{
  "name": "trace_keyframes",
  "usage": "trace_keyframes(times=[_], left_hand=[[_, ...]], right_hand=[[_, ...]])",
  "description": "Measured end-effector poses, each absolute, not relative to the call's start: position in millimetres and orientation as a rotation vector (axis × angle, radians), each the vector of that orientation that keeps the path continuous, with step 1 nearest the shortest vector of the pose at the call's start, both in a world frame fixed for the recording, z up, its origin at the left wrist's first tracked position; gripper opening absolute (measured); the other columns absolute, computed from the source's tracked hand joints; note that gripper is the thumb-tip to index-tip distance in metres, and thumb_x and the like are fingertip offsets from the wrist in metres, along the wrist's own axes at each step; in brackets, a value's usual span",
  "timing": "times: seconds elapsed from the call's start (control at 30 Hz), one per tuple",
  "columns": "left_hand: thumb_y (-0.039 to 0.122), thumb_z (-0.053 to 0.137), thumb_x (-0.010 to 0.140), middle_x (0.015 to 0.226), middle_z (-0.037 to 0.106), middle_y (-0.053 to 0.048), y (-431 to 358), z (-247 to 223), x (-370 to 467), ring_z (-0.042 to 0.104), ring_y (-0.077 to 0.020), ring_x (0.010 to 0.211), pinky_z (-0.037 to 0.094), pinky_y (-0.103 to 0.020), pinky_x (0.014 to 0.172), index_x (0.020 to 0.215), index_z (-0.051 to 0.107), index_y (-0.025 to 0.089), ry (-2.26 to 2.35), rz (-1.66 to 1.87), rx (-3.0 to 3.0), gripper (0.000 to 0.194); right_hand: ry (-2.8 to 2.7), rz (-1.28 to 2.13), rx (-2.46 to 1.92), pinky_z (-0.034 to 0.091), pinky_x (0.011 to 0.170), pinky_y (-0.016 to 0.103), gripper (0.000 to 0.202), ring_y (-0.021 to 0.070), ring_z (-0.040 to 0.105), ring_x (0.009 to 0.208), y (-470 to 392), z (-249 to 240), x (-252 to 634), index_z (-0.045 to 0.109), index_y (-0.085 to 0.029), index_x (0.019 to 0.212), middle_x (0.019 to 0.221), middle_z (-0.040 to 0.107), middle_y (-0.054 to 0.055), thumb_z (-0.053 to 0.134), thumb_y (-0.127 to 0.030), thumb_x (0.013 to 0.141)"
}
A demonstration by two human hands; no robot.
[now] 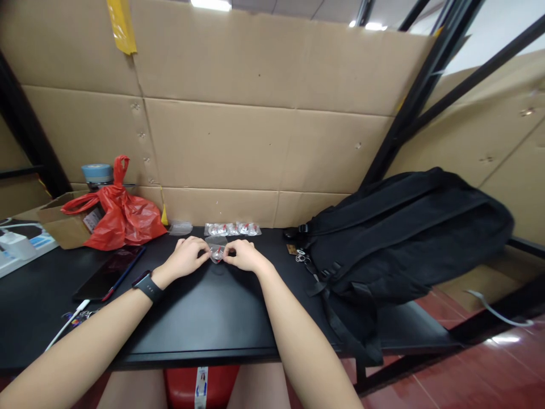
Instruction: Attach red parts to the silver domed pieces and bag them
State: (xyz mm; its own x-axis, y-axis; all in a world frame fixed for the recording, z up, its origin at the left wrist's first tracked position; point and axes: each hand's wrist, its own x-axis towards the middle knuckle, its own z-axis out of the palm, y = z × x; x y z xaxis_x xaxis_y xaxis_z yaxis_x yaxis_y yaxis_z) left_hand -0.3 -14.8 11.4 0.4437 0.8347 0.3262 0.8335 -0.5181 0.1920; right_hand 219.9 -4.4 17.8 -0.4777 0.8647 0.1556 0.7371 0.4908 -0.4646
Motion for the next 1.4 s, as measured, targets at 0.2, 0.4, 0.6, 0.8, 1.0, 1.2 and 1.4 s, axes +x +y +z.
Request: trace_keyframes(times=[0.2,0.4,0.6,0.8,1.0,1.2,1.4], left_hand=[[0.037,0.044,0.097,0.108,0.075,-0.003,-12,16,1,0.067,-0.0255,0.105,0.044,-0.038,0.090,0.099,0.073,0.027,1.550,0.607,2.457,0.031],[0.025,0.042,0.092,0.096,0.077,0.003,-15,15,7,0.068,-0.0214,0.105,0.043,-0.037,0.095,0.120,0.060,0.030,1.525,0.680,2.255,0.034],[0.040,0.058,0.085,0.097,0.077,-0.001,-22,11,16,0.068,-0.0273,0.105,0.035,-0.046,0.101,0.138,0.038,0.026,1.512,0.679,2.261,0.058],[0.023,0.053,0.085,0.090,0.078,0.000,-18,12,17,0.068,-0.0239,0.105,0.035,-0.043,0.097,0.134,0.038,0.026,1.610,0.775,2.147,0.050],[0.016,0.043,0.088,0.092,0.077,0.001,-18,7,18,0.067,-0.0227,0.099,0.034,-0.042,0.091,0.113,0.062,0.030,1.619,0.746,2.231,0.034],[0.025,0.038,0.097,0.113,0.071,-0.003,-17,-3,21,0.058,-0.0244,0.108,0.032,-0.041,0.087,0.118,0.069,0.036,1.654,0.711,2.450,0.039],[0.046,0.049,0.095,0.118,0.062,-0.005,-17,-5,21,0.048,-0.0280,0.118,0.034,-0.044,0.092,0.115,0.071,0.038,1.676,0.683,2.490,0.031]], right_hand=[[-2.324,0.504,-1.460,0.044,0.086,0.032,0.011,0.0217,0.064,0.096,3,19,226,0.071,-0.022,0.085,0.096,0.074,0.003,0.061,-0.026,0.084],[-2.287,0.483,-1.598,0.042,0.085,0.040,0.032,0.0280,0.059,0.106,7,15,224,0.068,-0.020,0.076,0.114,0.069,0.008,0.041,-0.025,0.092],[-2.250,0.452,-1.648,0.037,0.093,0.047,0.033,0.0319,0.049,0.122,8,9,220,0.070,-0.022,0.079,0.132,0.061,0.005,0.041,-0.027,0.093],[-2.240,0.455,-1.703,0.037,0.091,0.049,0.032,0.0317,0.052,0.113,6,12,219,0.066,-0.019,0.070,0.115,0.068,0.007,0.044,-0.029,0.091],[-2.216,0.303,-1.782,0.035,0.090,0.047,0.033,0.0300,0.053,0.106,2,11,209,0.063,-0.016,0.061,0.102,0.067,0.010,0.051,-0.030,0.088],[-2.209,0.237,-1.815,0.032,0.088,0.041,0.031,0.0266,0.054,0.104,3,6,203,0.069,-0.016,0.069,0.104,0.065,0.010,0.052,-0.031,0.089],[-2.168,0.228,-1.783,0.031,0.087,0.041,0.023,0.0272,0.054,0.104,5,1,205,0.068,-0.018,0.073,0.103,0.065,0.008,0.058,-0.033,0.087]])
